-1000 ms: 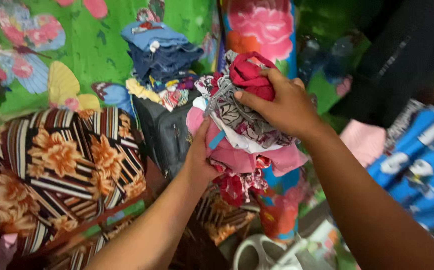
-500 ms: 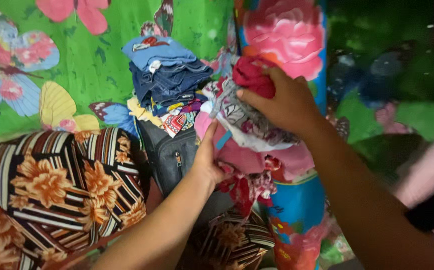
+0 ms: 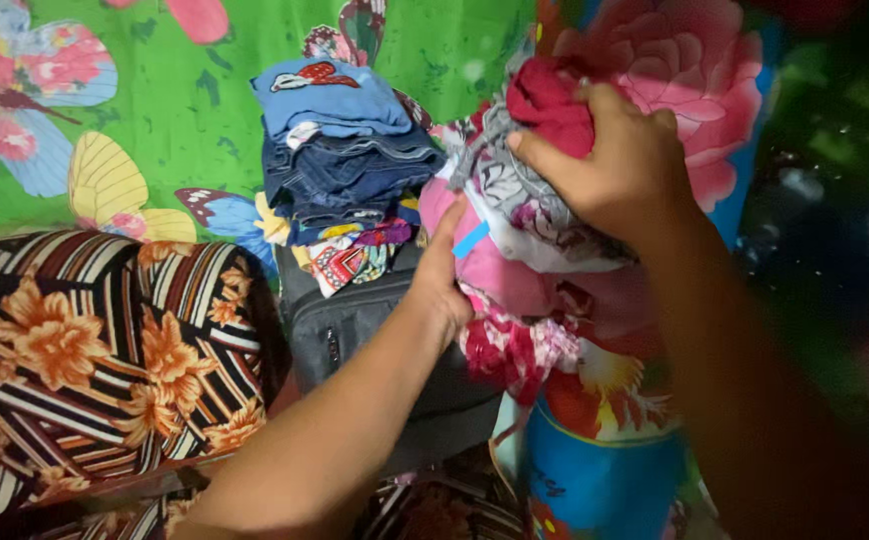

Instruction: The person picks up several garments including denim shorts and patterned clothing from chairs, gathers them into a stack, and places the stack onto a suitcase.

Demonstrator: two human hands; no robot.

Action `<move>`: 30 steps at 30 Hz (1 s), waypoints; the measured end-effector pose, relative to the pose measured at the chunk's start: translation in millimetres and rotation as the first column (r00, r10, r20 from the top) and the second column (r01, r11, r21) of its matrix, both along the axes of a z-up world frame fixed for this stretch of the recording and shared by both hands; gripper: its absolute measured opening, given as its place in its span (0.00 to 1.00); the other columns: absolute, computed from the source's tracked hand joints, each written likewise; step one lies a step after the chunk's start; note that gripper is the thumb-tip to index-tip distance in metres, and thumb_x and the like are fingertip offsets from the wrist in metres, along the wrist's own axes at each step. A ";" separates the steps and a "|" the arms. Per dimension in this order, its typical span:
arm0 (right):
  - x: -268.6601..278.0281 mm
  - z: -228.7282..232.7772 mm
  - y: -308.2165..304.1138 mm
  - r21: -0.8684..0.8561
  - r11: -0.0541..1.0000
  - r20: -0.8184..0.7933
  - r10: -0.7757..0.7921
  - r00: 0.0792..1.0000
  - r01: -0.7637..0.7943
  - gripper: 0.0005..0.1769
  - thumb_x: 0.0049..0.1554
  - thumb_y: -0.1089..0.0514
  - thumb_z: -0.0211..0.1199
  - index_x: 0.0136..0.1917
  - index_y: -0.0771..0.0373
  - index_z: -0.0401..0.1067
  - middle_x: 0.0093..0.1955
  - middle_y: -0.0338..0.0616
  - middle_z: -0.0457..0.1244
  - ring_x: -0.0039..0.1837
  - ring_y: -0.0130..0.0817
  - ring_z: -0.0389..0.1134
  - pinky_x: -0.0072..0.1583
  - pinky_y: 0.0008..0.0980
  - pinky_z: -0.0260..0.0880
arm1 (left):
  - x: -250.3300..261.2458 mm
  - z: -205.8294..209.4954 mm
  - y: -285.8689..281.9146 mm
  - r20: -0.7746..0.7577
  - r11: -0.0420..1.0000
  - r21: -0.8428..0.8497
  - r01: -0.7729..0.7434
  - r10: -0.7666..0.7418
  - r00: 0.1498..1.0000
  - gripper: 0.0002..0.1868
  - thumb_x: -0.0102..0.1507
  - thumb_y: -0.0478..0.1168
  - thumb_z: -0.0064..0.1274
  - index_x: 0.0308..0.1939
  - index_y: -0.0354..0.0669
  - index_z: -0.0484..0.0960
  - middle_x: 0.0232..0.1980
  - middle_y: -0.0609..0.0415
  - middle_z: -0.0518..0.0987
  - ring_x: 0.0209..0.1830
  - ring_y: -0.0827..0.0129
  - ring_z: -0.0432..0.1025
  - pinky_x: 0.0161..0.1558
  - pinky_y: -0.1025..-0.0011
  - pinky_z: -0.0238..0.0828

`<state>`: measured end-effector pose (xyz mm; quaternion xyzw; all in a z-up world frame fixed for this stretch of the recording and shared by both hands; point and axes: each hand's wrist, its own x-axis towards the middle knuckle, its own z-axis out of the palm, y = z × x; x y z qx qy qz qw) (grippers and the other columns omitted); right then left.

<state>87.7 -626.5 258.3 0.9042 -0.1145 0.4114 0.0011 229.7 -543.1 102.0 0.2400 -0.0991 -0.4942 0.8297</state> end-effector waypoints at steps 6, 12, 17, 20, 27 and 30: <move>29.7 12.0 -28.0 -0.129 0.992 0.111 0.030 0.993 -0.016 0.47 0.56 0.25 0.68 0.67 0.68 0.71 0.58 0.67 0.68 0.60 0.72 0.63 0.63 0.56 0.61 | 30.5 18.6 -25.8 0.023 0.997 -0.071 0.003 -0.001 1.000 0.39 0.54 0.69 0.58 0.59 0.45 0.83 0.60 0.47 0.83 0.58 0.52 0.78 0.65 0.46 0.68; 54.7 10.3 -27.9 -0.107 0.993 0.096 0.054 0.994 -0.043 0.47 0.56 0.24 0.65 0.67 0.67 0.69 0.61 0.66 0.67 0.61 0.70 0.63 0.63 0.58 0.60 | 63.2 9.4 -38.7 0.083 0.986 -0.164 -0.043 0.058 0.995 0.36 0.54 0.66 0.57 0.58 0.49 0.82 0.59 0.50 0.83 0.57 0.53 0.77 0.64 0.46 0.69; 71.3 -9.5 -17.9 -0.030 0.993 0.005 0.111 0.994 -0.111 0.51 0.51 0.24 0.65 0.68 0.67 0.65 0.67 0.61 0.64 0.62 0.72 0.60 0.62 0.61 0.59 | 68.6 -18.6 -35.4 0.073 0.972 -0.219 -0.080 0.098 0.993 0.33 0.55 0.63 0.58 0.58 0.49 0.83 0.61 0.51 0.83 0.60 0.54 0.76 0.66 0.51 0.69; 70.1 -15.5 -21.8 -0.054 0.989 -0.048 0.132 0.990 -0.134 0.53 0.52 0.24 0.67 0.71 0.68 0.61 0.72 0.62 0.60 0.64 0.79 0.55 0.61 0.67 0.55 | 70.4 -27.5 -34.2 0.042 0.983 -0.101 -0.156 0.161 0.986 0.33 0.56 0.64 0.55 0.58 0.50 0.83 0.60 0.52 0.83 0.60 0.54 0.76 0.66 0.52 0.69; 67.9 -19.0 -34.4 0.006 0.989 -0.077 0.149 0.986 -0.149 0.54 0.53 0.24 0.68 0.74 0.67 0.60 0.71 0.65 0.60 0.68 0.74 0.57 0.66 0.63 0.58 | 61.8 -24.3 -35.3 0.016 0.954 -0.075 -0.290 0.292 0.956 0.39 0.54 0.70 0.48 0.61 0.53 0.79 0.64 0.50 0.80 0.61 0.51 0.75 0.62 0.46 0.68; 65.4 -25.7 -34.1 -0.002 0.990 -0.076 0.140 0.987 -0.141 0.54 0.53 0.24 0.68 0.74 0.65 0.61 0.70 0.64 0.60 0.68 0.72 0.58 0.66 0.63 0.59 | 31.2 -27.2 -28.5 -0.057 0.831 0.030 -0.556 0.557 0.829 0.47 0.56 0.72 0.53 0.68 0.43 0.72 0.70 0.47 0.75 0.66 0.51 0.75 0.66 0.46 0.71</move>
